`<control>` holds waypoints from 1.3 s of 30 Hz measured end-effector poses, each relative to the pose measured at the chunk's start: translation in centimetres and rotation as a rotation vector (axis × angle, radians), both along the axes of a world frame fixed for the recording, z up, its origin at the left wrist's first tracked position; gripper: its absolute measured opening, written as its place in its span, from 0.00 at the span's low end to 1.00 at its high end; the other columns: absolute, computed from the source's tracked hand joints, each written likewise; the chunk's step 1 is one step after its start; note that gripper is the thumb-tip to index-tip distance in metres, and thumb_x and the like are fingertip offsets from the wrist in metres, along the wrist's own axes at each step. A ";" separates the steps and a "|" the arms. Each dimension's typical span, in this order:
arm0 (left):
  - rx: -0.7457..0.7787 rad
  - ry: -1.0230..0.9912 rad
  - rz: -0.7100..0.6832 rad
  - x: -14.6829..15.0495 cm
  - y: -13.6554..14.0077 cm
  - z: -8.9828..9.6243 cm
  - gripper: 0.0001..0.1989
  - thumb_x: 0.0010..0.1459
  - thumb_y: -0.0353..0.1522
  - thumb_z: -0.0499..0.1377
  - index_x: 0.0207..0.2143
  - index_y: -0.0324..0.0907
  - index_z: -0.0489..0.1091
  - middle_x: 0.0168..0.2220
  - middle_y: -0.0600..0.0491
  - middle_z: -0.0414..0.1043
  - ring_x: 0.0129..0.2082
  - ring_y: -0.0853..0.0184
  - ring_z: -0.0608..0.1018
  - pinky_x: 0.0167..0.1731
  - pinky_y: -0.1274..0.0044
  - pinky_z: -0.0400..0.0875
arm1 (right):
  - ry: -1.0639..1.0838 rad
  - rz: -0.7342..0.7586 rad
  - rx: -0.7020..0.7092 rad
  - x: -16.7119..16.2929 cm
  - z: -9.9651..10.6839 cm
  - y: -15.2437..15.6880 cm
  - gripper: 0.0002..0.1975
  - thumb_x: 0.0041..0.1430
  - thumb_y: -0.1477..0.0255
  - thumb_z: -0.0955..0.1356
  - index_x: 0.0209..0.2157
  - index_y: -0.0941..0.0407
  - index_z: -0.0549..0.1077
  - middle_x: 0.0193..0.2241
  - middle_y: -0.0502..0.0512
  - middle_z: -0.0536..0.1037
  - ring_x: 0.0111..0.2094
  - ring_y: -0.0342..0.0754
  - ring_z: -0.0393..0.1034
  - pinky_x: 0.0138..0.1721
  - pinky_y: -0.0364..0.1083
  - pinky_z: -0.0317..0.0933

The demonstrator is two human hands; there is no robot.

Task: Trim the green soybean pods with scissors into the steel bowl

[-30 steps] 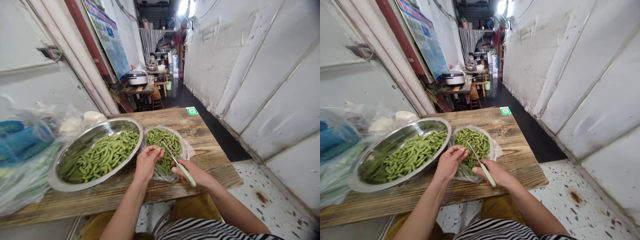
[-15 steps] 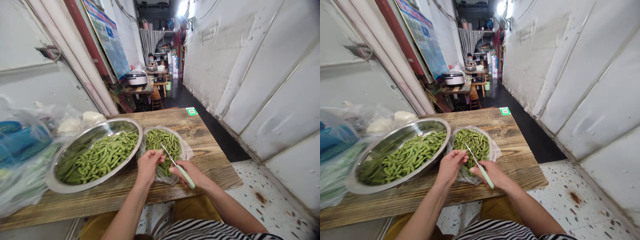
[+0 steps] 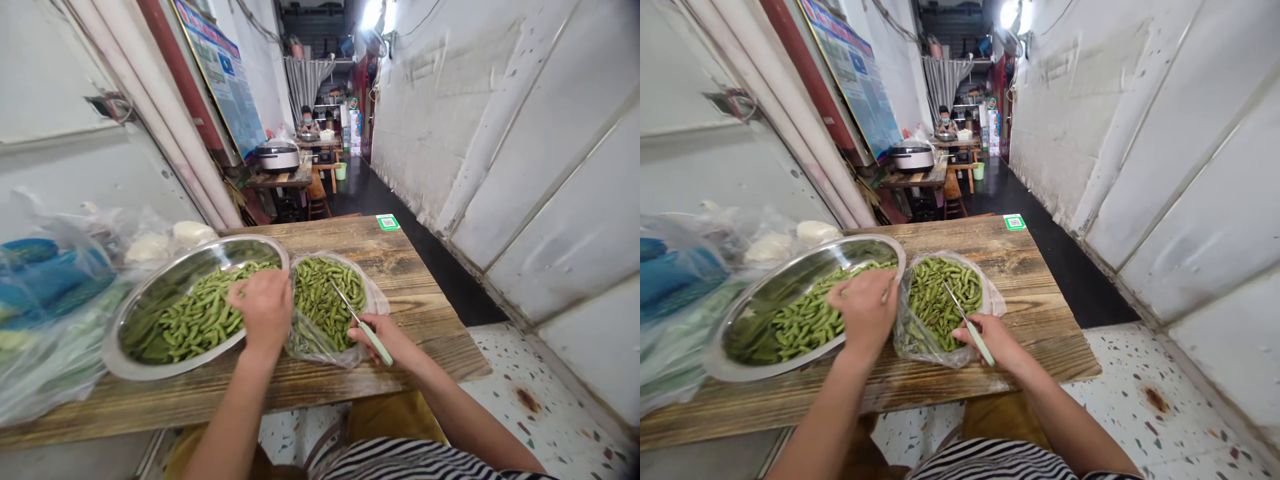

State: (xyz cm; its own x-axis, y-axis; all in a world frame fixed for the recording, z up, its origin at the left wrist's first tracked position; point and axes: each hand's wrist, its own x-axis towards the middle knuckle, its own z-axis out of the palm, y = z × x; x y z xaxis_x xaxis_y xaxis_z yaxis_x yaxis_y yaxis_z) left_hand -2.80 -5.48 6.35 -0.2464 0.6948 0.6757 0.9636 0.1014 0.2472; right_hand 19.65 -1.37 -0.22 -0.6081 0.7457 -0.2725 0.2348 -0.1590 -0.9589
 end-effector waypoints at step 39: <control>-0.426 -1.190 -0.526 3.5 0.8 -2.9 0.13 0.47 0.39 0.61 0.33 0.39 0.75 0.26 0.50 0.77 0.25 0.67 0.73 0.30 0.77 0.66 | 0.043 0.095 -0.010 0.5 2.6 -0.5 0.24 0.47 0.52 0.69 0.35 0.58 0.68 0.10 0.39 0.59 0.11 0.36 0.51 0.12 0.36 0.47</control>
State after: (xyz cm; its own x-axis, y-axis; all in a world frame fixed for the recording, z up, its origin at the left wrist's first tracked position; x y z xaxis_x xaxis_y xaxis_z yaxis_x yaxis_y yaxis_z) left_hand 0.66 -4.63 3.44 -0.1671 0.9849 -0.0448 0.1405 0.0688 0.9877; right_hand 20.10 -1.91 2.34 -0.6872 0.6815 -0.2517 0.2080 -0.1474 -0.9669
